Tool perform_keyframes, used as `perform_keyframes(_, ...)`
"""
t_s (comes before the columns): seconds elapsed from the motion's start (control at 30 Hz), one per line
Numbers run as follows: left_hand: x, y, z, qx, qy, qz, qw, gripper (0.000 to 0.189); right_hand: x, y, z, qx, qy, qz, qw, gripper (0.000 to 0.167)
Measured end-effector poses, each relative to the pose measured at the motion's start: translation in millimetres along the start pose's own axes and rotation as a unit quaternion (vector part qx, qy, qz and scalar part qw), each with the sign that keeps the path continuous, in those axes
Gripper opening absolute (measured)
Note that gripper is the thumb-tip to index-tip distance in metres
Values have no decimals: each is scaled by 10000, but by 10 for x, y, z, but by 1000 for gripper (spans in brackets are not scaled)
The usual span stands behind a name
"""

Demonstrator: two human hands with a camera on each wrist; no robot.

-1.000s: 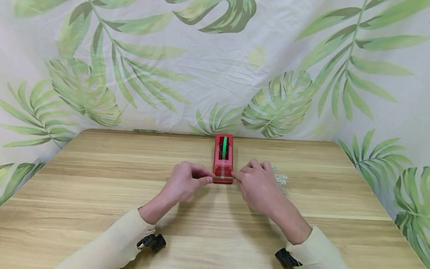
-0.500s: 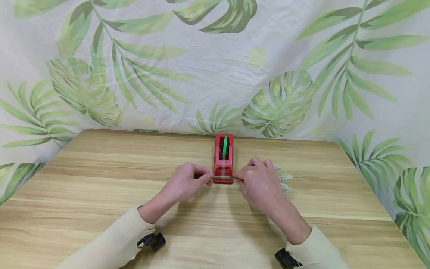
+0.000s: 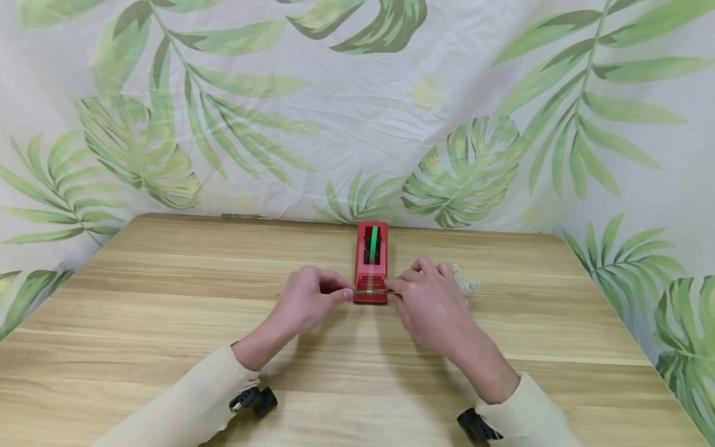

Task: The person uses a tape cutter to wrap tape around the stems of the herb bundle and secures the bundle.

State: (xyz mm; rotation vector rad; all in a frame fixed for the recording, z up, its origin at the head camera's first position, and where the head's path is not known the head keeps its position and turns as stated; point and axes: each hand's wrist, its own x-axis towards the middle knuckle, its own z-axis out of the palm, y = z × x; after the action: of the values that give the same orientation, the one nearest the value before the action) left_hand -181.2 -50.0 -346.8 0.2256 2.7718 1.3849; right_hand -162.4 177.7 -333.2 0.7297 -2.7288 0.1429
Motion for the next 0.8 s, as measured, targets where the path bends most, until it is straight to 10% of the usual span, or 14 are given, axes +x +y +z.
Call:
perform_keyframes(0.43,16,7,15,-37,214,3,9998,4,43,37,41,199,101,250,9994,8)
perform_keyframes(0.8,38,17,-4,477,-276,246,9982,18,56,28,50,108,359,254,9990,7)
